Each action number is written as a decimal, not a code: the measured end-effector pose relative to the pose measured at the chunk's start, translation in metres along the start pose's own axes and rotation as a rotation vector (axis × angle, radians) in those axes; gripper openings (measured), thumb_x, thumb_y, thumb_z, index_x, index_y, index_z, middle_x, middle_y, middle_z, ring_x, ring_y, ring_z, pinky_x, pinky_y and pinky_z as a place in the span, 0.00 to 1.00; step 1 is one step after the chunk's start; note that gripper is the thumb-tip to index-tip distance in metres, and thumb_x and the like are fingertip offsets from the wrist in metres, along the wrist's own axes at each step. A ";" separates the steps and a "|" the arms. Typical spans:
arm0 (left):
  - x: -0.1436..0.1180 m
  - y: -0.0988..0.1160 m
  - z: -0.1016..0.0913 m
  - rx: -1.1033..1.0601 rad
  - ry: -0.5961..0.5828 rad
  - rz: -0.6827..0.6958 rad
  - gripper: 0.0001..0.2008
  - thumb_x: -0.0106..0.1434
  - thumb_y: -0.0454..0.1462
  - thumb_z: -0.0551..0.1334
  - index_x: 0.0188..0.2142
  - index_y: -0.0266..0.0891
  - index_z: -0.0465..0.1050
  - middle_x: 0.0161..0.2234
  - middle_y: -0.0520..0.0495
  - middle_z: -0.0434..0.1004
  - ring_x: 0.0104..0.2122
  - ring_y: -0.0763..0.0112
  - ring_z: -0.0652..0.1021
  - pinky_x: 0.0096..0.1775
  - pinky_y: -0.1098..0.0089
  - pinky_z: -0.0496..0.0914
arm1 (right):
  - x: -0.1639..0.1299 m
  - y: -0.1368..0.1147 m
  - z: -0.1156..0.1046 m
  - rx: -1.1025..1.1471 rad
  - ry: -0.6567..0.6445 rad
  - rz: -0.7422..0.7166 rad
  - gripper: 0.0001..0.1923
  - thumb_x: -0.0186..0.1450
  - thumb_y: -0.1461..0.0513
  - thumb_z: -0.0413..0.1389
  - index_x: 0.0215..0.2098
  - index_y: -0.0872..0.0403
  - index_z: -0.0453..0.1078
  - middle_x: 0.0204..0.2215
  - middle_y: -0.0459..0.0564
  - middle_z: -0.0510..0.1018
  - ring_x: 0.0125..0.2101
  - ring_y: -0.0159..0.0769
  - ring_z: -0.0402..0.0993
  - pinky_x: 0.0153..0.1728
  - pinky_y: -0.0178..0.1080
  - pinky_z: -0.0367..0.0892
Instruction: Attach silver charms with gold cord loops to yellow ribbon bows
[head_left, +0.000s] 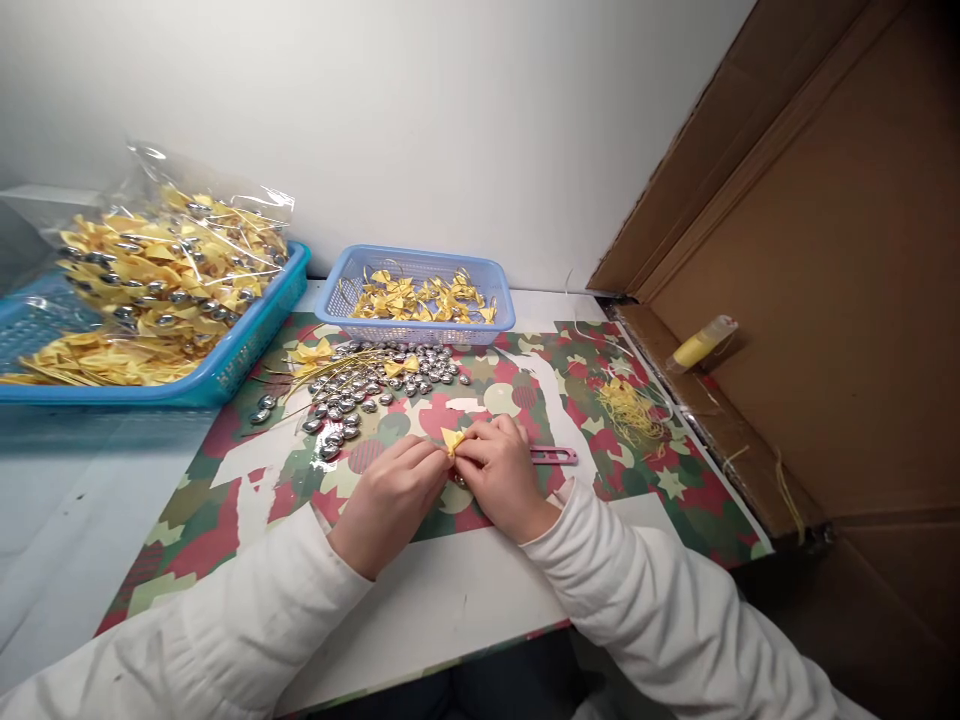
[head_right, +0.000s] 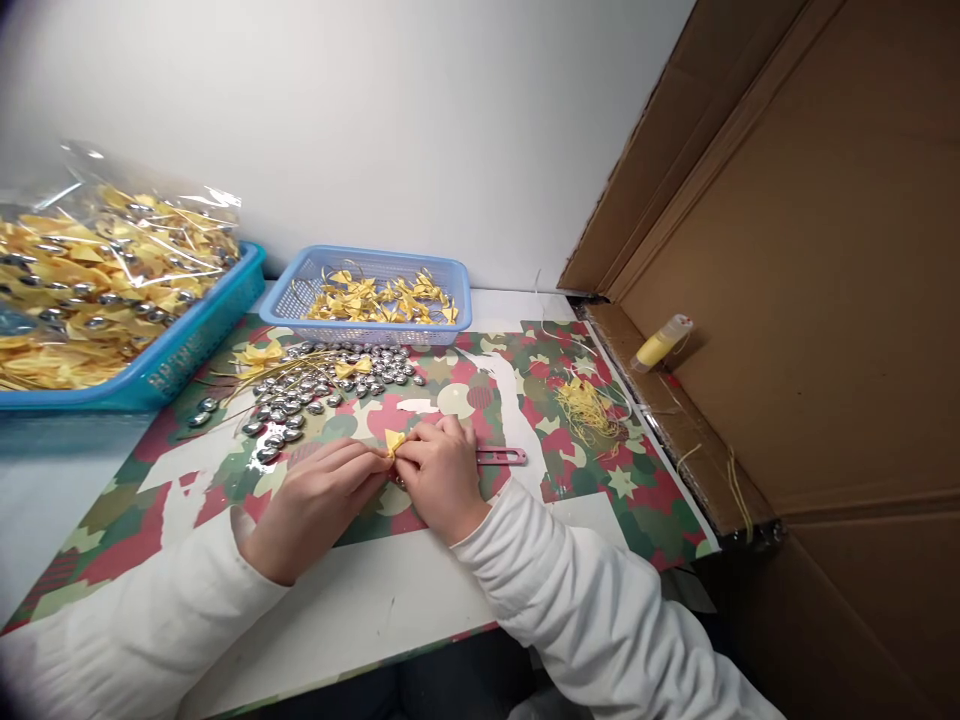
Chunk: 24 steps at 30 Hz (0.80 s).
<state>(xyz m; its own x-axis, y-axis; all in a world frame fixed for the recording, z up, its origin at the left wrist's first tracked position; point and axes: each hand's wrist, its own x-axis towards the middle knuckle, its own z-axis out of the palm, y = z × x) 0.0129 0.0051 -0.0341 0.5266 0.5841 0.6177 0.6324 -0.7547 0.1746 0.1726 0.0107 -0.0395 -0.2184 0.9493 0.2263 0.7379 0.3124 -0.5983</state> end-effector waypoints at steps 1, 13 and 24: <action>0.000 0.000 0.000 -0.005 0.003 -0.008 0.14 0.69 0.29 0.54 0.27 0.38 0.67 0.25 0.49 0.74 0.27 0.69 0.72 0.30 0.71 0.69 | 0.000 0.000 0.000 -0.002 0.000 0.004 0.12 0.63 0.67 0.59 0.23 0.51 0.76 0.32 0.42 0.81 0.37 0.36 0.61 0.39 0.42 0.52; -0.002 -0.005 0.002 -0.044 -0.036 -0.076 0.15 0.69 0.31 0.53 0.26 0.39 0.68 0.25 0.49 0.76 0.26 0.68 0.75 0.29 0.71 0.69 | 0.001 0.001 0.000 0.013 0.008 0.008 0.09 0.63 0.64 0.60 0.25 0.50 0.78 0.31 0.44 0.79 0.37 0.38 0.64 0.39 0.43 0.51; 0.015 -0.005 -0.015 -0.854 -0.014 -0.914 0.08 0.54 0.42 0.68 0.27 0.39 0.75 0.25 0.49 0.80 0.25 0.66 0.79 0.28 0.70 0.72 | 0.014 0.000 -0.034 0.428 0.120 -0.123 0.12 0.58 0.65 0.62 0.41 0.51 0.75 0.40 0.48 0.80 0.43 0.40 0.72 0.47 0.44 0.64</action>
<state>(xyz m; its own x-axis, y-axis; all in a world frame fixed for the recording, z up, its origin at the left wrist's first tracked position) 0.0087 0.0126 -0.0141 0.0986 0.9951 0.0008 0.2022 -0.0209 0.9791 0.1912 0.0228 -0.0096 -0.1936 0.9012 0.3877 0.3757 0.4332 -0.8193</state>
